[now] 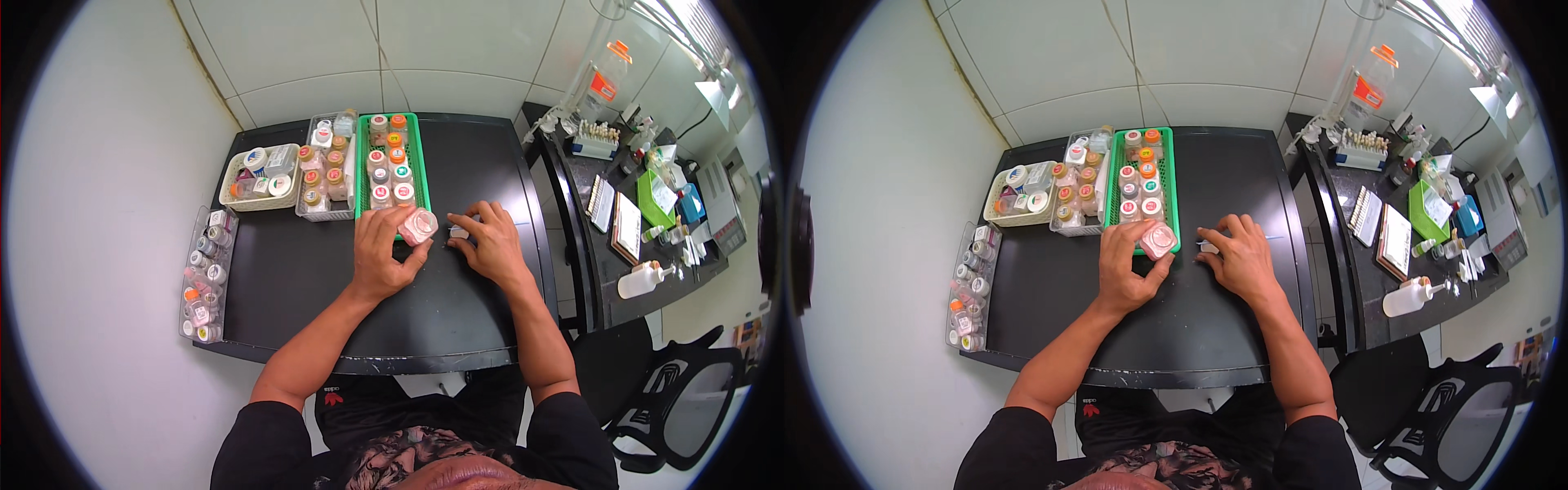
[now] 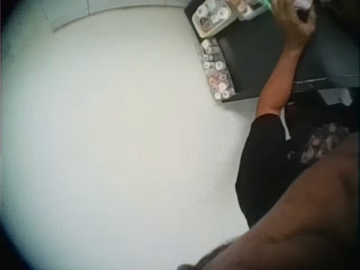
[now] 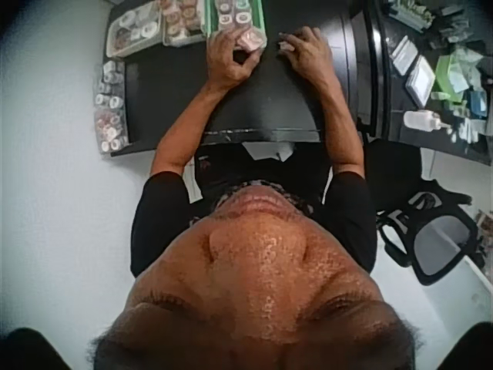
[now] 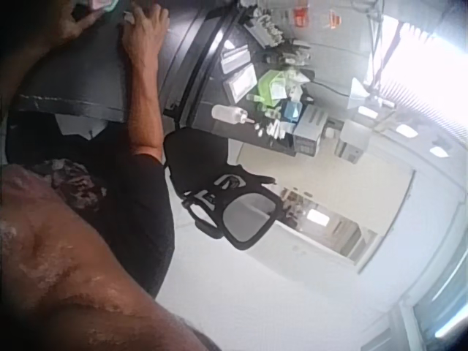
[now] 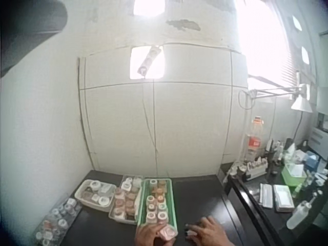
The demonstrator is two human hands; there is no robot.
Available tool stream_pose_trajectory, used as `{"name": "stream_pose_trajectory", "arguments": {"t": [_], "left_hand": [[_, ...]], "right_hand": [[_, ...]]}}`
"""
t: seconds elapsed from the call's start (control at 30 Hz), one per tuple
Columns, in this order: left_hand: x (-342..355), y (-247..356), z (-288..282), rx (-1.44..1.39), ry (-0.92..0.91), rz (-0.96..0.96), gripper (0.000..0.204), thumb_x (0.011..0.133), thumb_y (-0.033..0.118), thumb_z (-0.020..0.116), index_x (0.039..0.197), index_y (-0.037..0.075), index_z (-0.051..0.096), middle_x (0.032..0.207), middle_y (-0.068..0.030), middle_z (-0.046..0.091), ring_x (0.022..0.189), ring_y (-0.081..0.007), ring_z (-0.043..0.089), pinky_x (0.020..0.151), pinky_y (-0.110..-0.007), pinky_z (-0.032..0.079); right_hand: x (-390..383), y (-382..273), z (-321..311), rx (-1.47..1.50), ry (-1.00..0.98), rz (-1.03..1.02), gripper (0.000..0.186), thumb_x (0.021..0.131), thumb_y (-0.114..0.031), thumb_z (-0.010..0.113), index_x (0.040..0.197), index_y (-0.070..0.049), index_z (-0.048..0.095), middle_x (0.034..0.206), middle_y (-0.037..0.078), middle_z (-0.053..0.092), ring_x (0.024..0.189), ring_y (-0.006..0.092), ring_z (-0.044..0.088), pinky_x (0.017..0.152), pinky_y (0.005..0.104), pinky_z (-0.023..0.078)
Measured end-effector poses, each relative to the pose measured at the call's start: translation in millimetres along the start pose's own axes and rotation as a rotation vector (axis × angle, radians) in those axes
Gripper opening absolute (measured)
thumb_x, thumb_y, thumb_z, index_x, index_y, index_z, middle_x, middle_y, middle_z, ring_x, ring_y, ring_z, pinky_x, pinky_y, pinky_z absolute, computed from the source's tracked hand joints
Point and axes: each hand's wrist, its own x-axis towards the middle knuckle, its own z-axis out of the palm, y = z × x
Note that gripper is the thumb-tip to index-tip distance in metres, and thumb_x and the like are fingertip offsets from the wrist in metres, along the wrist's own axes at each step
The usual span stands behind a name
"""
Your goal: The person applies colored stains to dental crowns using a fine-tipped brush, alternating between different small jars of pigment and placing the crowns back on their respective supports.
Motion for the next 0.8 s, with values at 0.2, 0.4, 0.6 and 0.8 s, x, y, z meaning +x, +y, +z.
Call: {"name": "stream_pose_trajectory", "arguments": {"t": [0.2, 0.4, 0.6, 0.8], "left_hand": [[0, 0, 0, -0.003, 0.001, -0.019, 0.061, 0.083, 0.013, 0.093, 0.138, 0.003, 0.068, 0.131, -0.0138, 0.075, 0.115, -0.0349, 0.066, 0.103, -0.046, 0.05], [1, -1, 2, -0.004, -0.012, -0.027, 0.062, 0.081, 0.014, 0.093, 0.138, 0.005, 0.069, 0.13, -0.0123, 0.075, 0.114, -0.0341, 0.066, 0.103, -0.045, 0.05], [0, 0, 2, 0.012, -0.058, 0.002, 0.063, 0.077, 0.014, 0.092, 0.136, 0.008, 0.071, 0.127, -0.0104, 0.075, 0.114, -0.0329, 0.065, 0.104, -0.045, 0.049], [2, 2, 1, 0.001, -0.081, 0.017, 0.063, 0.077, 0.015, 0.092, 0.137, 0.011, 0.073, 0.12, -0.0086, 0.075, 0.111, -0.0321, 0.065, 0.101, -0.044, 0.048]], "right_hand": [[2, 2, -1, -0.007, -0.074, 0.073, 0.039, 0.085, -0.03, 0.093, 0.121, -0.015, 0.087, 0.104, 0.004, 0.071, 0.104, 0.0276, 0.063, 0.091, 0.0429, 0.049], [5, 2, -10, -0.029, -0.071, 0.062, 0.042, 0.086, -0.02, 0.091, 0.126, -0.013, 0.084, 0.104, 0.006, 0.071, 0.099, 0.0274, 0.064, 0.09, 0.0425, 0.049], [10, -12, -21, 0.277, 0.469, -0.087, 0.05, 0.085, 0.007, 0.072, 0.134, -0.003, 0.079, 0.125, 0.017, 0.059, 0.099, 0.0261, 0.069, 0.082, 0.0372, 0.06], [7, -23, -10, 0.433, 0.492, -0.185, 0.04, 0.083, 0.009, 0.077, 0.121, 0.0, 0.077, 0.125, 0.018, 0.06, 0.094, 0.0252, 0.075, 0.081, 0.0345, 0.064]]}}
